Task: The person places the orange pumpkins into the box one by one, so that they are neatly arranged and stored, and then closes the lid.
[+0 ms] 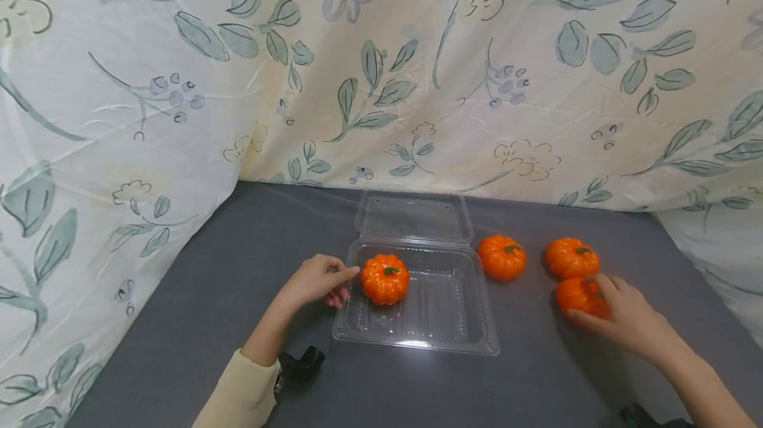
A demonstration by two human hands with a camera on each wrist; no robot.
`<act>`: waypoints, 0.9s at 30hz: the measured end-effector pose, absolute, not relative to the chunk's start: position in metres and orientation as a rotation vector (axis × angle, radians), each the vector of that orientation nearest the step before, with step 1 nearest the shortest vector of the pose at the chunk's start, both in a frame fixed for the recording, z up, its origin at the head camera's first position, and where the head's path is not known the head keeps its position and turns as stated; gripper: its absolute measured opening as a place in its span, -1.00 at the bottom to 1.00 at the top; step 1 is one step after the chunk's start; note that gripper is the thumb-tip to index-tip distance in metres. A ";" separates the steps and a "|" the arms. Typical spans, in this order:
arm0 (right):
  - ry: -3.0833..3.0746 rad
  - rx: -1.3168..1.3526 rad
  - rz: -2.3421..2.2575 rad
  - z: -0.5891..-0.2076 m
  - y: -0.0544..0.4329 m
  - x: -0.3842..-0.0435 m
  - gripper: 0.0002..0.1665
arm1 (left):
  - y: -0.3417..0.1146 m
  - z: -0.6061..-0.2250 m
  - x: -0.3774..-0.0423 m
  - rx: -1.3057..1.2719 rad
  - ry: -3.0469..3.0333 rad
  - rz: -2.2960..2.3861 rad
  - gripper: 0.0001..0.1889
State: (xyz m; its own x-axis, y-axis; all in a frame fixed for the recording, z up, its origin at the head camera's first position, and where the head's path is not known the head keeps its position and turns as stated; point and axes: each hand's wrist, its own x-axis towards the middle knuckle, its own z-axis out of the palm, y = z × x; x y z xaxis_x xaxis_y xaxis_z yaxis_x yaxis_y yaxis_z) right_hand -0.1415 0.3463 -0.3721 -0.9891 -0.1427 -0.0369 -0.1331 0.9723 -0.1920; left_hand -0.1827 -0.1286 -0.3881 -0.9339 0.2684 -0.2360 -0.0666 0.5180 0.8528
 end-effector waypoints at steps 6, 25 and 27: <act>3.067 -0.160 -0.311 -0.374 0.346 -0.144 -0.12 | -0.129 -0.389 -0.183 0.175 2.419 1.390 -0.67; 3.040 -0.106 -0.290 -0.373 0.347 -0.145 0.02 | -0.129 -0.387 -0.182 0.166 2.427 1.377 -0.68; 3.038 -0.126 -0.291 -0.373 0.347 -0.145 0.01 | -0.128 -0.386 -0.181 0.163 2.426 1.376 -0.68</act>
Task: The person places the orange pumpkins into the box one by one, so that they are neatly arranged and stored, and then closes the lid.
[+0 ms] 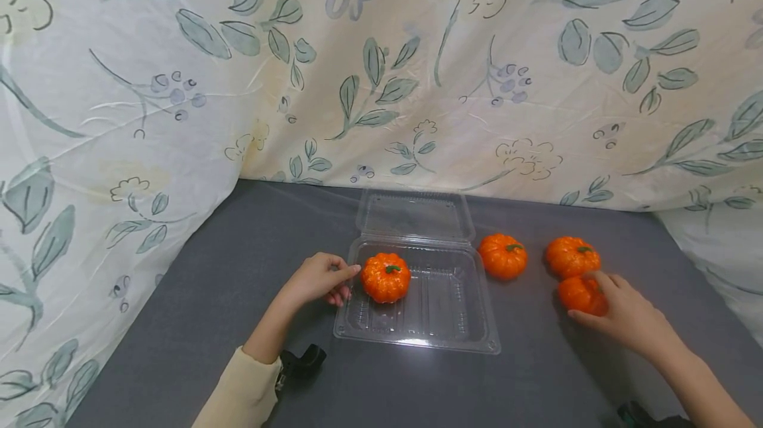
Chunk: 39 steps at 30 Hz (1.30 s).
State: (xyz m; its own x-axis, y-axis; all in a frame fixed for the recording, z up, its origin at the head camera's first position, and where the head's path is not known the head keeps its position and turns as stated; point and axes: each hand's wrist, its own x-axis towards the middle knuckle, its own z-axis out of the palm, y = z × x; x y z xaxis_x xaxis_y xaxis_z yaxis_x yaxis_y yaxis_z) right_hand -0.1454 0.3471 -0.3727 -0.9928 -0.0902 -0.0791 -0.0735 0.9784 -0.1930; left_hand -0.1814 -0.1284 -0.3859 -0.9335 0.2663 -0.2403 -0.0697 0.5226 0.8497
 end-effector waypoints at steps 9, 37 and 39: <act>2.954 -0.315 -0.413 -0.363 0.345 -0.146 -0.18 | -0.128 -0.385 -0.183 0.172 2.422 1.367 -0.67; 2.436 -0.566 -0.534 -0.305 0.323 -0.153 -0.53 | -0.131 -0.389 -0.189 0.142 2.415 1.364 -0.68; 2.445 -0.599 -0.521 -0.302 0.323 -0.153 -0.54 | -0.131 -0.389 -0.189 0.143 2.416 1.362 -0.68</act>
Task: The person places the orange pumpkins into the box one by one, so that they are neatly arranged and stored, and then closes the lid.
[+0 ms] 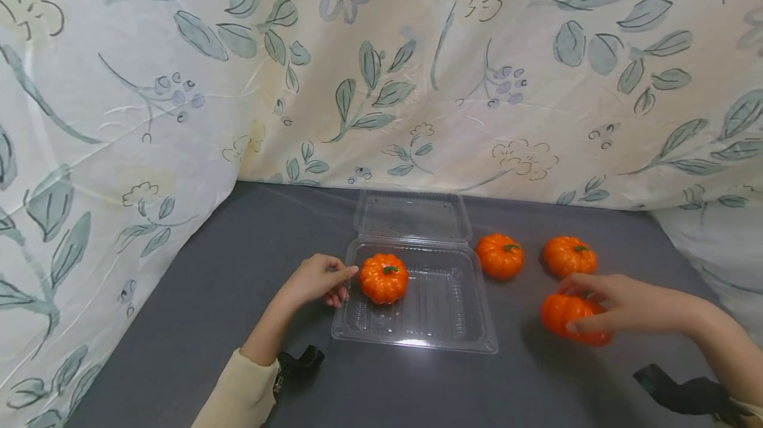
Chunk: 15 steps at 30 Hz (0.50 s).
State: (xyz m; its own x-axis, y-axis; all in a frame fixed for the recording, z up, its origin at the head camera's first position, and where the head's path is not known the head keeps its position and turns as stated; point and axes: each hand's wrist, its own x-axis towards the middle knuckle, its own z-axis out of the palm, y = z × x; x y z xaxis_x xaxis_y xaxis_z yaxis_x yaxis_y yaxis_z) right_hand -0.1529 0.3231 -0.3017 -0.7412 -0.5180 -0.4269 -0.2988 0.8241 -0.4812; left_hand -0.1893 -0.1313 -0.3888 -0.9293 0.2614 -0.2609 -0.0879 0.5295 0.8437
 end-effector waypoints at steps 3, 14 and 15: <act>2.457 -0.635 -0.503 -0.299 0.322 -0.152 -0.55 | -0.132 -0.389 -0.188 0.145 2.421 1.359 -0.68; 2.428 -0.673 -0.528 -0.292 0.301 -0.154 -0.55 | -0.131 -0.387 -0.187 0.154 2.415 1.365 -0.68; 2.421 -0.661 -0.537 -0.290 0.297 -0.154 -0.54 | -0.131 -0.387 -0.187 0.156 2.416 1.365 -0.68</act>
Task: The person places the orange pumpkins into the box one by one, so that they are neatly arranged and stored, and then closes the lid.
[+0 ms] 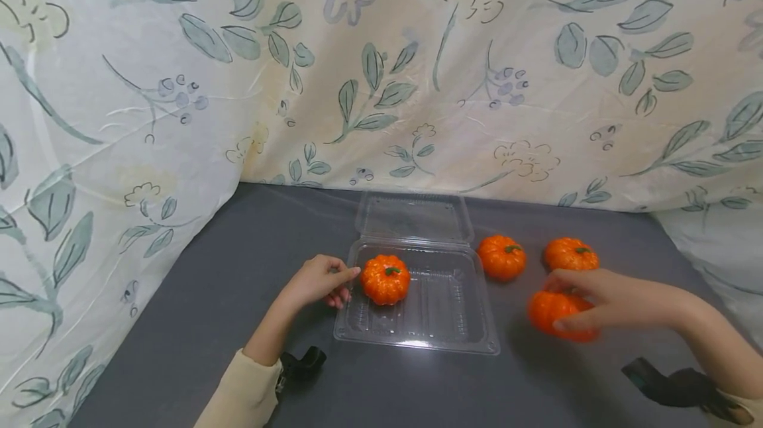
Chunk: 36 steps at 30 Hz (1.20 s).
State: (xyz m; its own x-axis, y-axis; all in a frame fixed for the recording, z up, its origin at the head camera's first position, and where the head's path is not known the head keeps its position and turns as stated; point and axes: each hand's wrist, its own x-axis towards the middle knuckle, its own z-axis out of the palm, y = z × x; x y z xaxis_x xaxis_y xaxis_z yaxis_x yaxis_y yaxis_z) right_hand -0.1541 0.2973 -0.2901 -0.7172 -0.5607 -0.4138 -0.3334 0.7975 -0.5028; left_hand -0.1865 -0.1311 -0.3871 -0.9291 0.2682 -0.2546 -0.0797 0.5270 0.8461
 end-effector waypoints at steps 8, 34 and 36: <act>2.429 -0.681 -0.482 -0.272 0.265 -0.159 -0.49 | -0.130 -0.390 -0.187 0.150 2.413 1.381 -0.69; 2.352 -1.020 -0.492 -0.260 0.168 -0.185 -0.55 | -0.129 -0.388 -0.185 0.138 2.414 1.376 -0.70; 2.336 -1.043 -0.491 -0.262 0.162 -0.186 -0.53 | -0.129 -0.388 -0.185 0.136 2.416 1.376 -0.70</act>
State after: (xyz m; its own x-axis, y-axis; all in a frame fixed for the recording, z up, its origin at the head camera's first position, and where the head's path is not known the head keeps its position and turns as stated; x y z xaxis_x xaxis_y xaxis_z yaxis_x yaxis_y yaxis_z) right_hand -0.1856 0.1619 -0.2624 -0.5613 -0.7640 -0.3182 -0.5714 0.6358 -0.5189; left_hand -0.1847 -0.1288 -0.3877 -0.9321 0.2554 -0.2570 -0.0908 0.5221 0.8480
